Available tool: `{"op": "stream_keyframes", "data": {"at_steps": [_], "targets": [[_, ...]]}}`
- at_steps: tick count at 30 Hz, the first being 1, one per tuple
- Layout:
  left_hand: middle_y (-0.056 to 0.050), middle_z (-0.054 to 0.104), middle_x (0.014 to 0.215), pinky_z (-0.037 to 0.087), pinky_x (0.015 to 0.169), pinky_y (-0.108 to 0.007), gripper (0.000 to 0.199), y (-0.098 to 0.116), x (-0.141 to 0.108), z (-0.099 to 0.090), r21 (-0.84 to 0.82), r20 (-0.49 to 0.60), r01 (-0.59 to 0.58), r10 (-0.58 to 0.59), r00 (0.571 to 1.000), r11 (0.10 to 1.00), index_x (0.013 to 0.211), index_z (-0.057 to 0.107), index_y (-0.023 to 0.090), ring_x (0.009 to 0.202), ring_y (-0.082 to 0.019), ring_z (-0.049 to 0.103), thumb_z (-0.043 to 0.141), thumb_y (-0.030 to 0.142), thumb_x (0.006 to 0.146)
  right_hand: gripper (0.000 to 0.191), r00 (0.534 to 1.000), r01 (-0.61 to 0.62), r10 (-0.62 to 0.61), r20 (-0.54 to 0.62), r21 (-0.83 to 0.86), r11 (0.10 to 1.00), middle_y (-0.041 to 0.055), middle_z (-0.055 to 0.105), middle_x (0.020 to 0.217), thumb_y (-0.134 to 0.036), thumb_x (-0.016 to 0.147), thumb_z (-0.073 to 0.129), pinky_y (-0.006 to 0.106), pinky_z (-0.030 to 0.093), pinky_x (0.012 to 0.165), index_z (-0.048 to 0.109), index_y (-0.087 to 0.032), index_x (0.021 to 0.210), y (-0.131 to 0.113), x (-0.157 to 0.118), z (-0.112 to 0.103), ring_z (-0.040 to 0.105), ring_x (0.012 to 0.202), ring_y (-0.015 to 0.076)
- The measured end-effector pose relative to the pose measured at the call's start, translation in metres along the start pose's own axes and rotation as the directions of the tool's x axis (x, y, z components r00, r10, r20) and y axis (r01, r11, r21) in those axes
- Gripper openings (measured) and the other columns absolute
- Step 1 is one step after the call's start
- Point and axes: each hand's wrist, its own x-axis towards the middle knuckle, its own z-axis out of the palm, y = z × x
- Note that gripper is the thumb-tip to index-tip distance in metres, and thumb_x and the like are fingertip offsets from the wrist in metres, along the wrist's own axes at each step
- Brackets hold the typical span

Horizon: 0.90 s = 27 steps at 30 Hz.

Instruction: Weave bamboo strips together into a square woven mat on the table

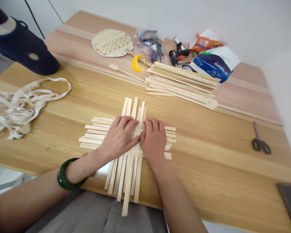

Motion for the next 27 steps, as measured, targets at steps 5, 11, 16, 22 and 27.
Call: {"op": "stream_keyframes", "data": {"at_steps": [5, 11, 16, 22, 27], "targets": [[-0.011, 0.059, 0.106, 0.044, 0.096, -0.045, 0.035, 0.001, 0.004, 0.005, 0.031, 0.005, 0.055, -0.055, 0.998, 0.998, 0.112, 0.058, 0.013, 0.103, -0.030, 0.050, 0.061, 0.038, 0.087, 0.027, 1.000, -0.005, 0.006, 0.024, -0.024, 1.000, 0.0080, 0.064, 0.097, -0.003, 0.078, 0.045, 0.035, 0.045, 0.081, 0.059, -0.017, 0.096, 0.001, 0.003, 0.000, 0.049, 0.093, 0.0240], [-0.010, 0.060, 0.104, 0.044, 0.095, -0.046, 0.032, 0.000, 0.005, 0.006, 0.026, 0.029, 0.061, -0.062, 0.998, 0.998, 0.108, 0.057, 0.016, 0.103, -0.029, 0.050, 0.061, 0.039, 0.086, 0.025, 1.000, -0.004, 0.004, 0.022, -0.004, 1.000, 0.0071, 0.061, 0.089, -0.002, 0.077, 0.043, 0.035, 0.043, 0.079, 0.056, -0.019, 0.091, 0.003, 0.004, 0.004, 0.047, 0.089, 0.0237], [-0.011, 0.060, 0.106, 0.044, 0.096, -0.047, 0.032, 0.000, 0.005, 0.006, 0.028, 0.061, 0.062, -0.064, 0.996, 0.998, 0.108, 0.056, 0.016, 0.105, -0.030, 0.051, 0.060, 0.039, 0.087, 0.025, 1.000, 0.016, -0.016, 0.025, 0.010, 1.000, 0.0067, 0.059, 0.086, -0.002, 0.077, 0.043, 0.036, 0.043, 0.078, 0.055, -0.020, 0.088, 0.004, 0.004, 0.004, 0.047, 0.088, 0.0238], [-0.010, 0.062, 0.103, 0.045, 0.094, -0.047, 0.028, -0.001, 0.006, 0.006, 0.044, 0.041, 0.017, -0.019, 0.999, 0.999, 0.106, 0.056, 0.017, 0.101, -0.030, 0.052, 0.059, 0.039, 0.089, 0.024, 1.000, 0.019, -0.020, -0.015, -0.025, 1.000, 0.0070, 0.061, 0.085, -0.002, 0.077, 0.044, 0.035, 0.045, 0.078, 0.055, -0.020, 0.088, 0.001, 0.002, 0.002, 0.049, 0.088, 0.0242], [-0.011, 0.059, 0.113, 0.046, 0.099, -0.039, 0.030, -0.001, -0.007, -0.020, -0.130, -0.010, 0.005, -0.006, 1.000, 0.991, 0.120, 0.051, 0.015, 0.109, -0.025, 0.053, 0.058, 0.023, 0.091, 0.025, 0.996, 0.018, -0.021, -0.087, -0.030, 0.999, 0.0096, 0.064, 0.089, -0.002, 0.079, 0.045, 0.034, 0.047, 0.080, 0.057, -0.018, 0.093, -0.003, 0.001, -0.002, 0.051, 0.089, 0.0241]]}}
